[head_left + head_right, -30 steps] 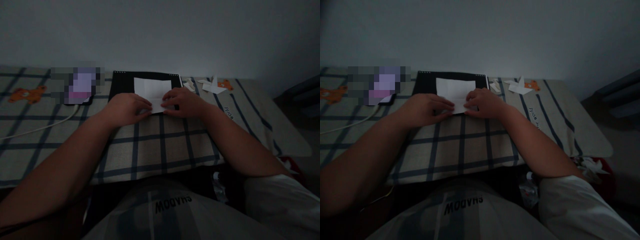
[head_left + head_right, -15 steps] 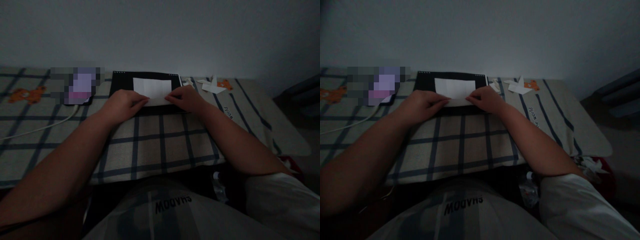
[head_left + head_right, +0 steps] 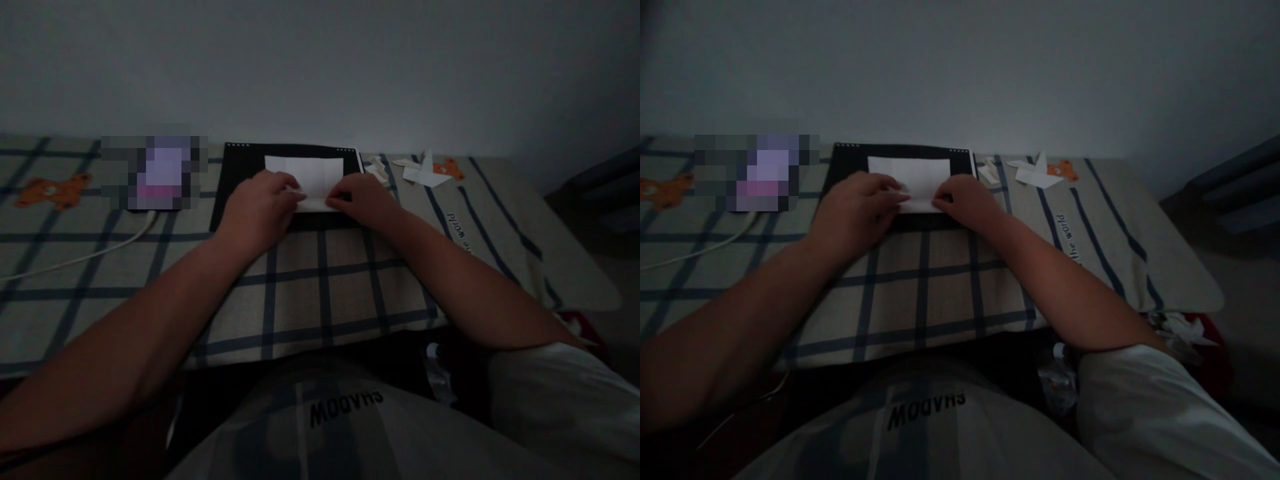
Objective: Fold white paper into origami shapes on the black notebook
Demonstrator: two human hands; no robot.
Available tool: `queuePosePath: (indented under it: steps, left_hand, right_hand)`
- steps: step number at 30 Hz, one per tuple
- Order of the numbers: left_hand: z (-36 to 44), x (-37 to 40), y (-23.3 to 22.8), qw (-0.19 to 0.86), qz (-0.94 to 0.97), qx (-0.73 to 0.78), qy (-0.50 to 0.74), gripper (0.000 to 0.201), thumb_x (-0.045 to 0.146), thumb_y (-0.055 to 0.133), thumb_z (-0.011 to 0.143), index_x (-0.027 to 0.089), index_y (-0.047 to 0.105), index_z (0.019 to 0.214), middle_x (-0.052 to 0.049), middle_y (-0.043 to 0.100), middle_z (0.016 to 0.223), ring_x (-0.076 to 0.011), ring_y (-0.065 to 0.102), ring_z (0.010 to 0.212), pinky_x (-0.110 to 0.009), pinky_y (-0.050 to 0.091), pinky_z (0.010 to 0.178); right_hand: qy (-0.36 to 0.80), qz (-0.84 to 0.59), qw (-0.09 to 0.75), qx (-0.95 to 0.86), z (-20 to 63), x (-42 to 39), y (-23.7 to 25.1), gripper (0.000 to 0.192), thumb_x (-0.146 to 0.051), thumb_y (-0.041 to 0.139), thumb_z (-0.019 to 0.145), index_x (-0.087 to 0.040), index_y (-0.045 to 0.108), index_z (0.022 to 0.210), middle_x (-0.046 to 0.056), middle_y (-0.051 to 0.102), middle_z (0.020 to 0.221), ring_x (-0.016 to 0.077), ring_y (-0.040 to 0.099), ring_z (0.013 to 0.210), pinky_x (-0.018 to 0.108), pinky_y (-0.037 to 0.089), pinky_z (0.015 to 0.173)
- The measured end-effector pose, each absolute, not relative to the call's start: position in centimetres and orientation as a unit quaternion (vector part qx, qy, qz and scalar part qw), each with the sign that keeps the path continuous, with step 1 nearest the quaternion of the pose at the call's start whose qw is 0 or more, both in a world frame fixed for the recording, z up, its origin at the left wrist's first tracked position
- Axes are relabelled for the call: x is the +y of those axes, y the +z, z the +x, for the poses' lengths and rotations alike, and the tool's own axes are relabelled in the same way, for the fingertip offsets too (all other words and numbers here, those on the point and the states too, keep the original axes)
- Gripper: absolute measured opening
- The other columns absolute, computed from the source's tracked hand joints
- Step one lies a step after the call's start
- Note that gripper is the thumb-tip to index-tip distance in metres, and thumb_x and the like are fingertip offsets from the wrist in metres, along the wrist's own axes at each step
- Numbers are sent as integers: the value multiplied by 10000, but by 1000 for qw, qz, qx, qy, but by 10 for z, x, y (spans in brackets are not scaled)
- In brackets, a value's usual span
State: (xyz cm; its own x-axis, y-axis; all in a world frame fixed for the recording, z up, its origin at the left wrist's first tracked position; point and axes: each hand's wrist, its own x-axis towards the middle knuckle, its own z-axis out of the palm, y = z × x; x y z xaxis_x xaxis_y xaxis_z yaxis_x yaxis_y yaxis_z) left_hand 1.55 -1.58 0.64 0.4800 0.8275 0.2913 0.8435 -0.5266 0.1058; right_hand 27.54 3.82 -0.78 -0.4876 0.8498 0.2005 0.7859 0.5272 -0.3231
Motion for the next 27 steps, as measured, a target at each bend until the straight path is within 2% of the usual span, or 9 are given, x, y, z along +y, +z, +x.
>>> queuePosePath:
  steps: [3, 6, 8, 14, 19, 24, 27]
  left_hand:
    - [36, -32, 2, 26, -880, -463, -103, 479, 306, 484, 1161, 174, 814, 1482, -167, 783, 1543, -371, 715, 1457, -542, 618, 1179]
    - [51, -44, -2, 24, -877, -475, -70, 649, 420, 574, 1169, -5, 636, 1655, -279, 697, 1642, -408, 648, 1553, -546, 544, 1309]
    - [55, -49, -3, 16, -873, -485, -53, 723, 461, 588, 1171, -47, 581, 1686, -308, 639, 1701, -421, 603, 1608, -550, 484, 1369]
    - [56, -55, 2, -9, -863, -504, -29, 772, 513, 550, 1192, 5, 488, 1770, -288, 542, 1803, -418, 499, 1711, -597, 389, 1428]
    - [57, -61, -2, 2, -867, -498, -25, 767, 545, 515, 1204, 69, 464, 1803, -270, 452, 1870, -437, 423, 1758, -661, 349, 1431]
    - [56, -60, -4, 13, -877, -479, -44, 782, 565, 568, 1172, 41, 531, 1750, -309, 589, 1747, -471, 558, 1637, -656, 438, 1361]
    - [58, -61, -2, 6, -873, -488, -23, 792, 547, 548, 1184, 13, 497, 1767, -316, 562, 1770, -472, 536, 1658, -670, 407, 1387]
  right_hand:
    - [81, -470, 164, -864, 274, 39, -10, 229, -300, 717, 1071, -197, 918, 1103, 126, 883, 1136, 306, 745, 1081, 443, 523, 996]
    - [67, -470, 156, -866, 273, 37, -11, 240, -302, 698, 1087, -194, 910, 1123, 133, 877, 1158, 318, 745, 1117, 456, 530, 1025]
    - [55, -473, 153, -866, 271, 35, -10, 253, -297, 682, 1099, -196, 905, 1162, 140, 870, 1199, 323, 745, 1146, 459, 540, 1038]
    - [26, -463, 127, -877, 271, 28, 0, 281, -258, 662, 1102, -222, 917, 1216, 154, 862, 1298, 356, 751, 1265, 503, 574, 1097]
    - [26, -455, 86, -886, 272, 23, 7, 349, -241, 593, 1124, -157, 918, 1217, 189, 852, 1349, 356, 761, 1261, 482, 585, 1052]
    - [18, -458, 80, -885, 270, 18, 9, 367, -253, 572, 1138, -122, 906, 1216, 192, 846, 1346, 325, 761, 1247, 433, 563, 1043]
    - [24, -442, 73, -894, 272, 19, 10, 387, -242, 549, 1135, -116, 907, 1208, 193, 849, 1329, 310, 764, 1214, 422, 554, 1056]
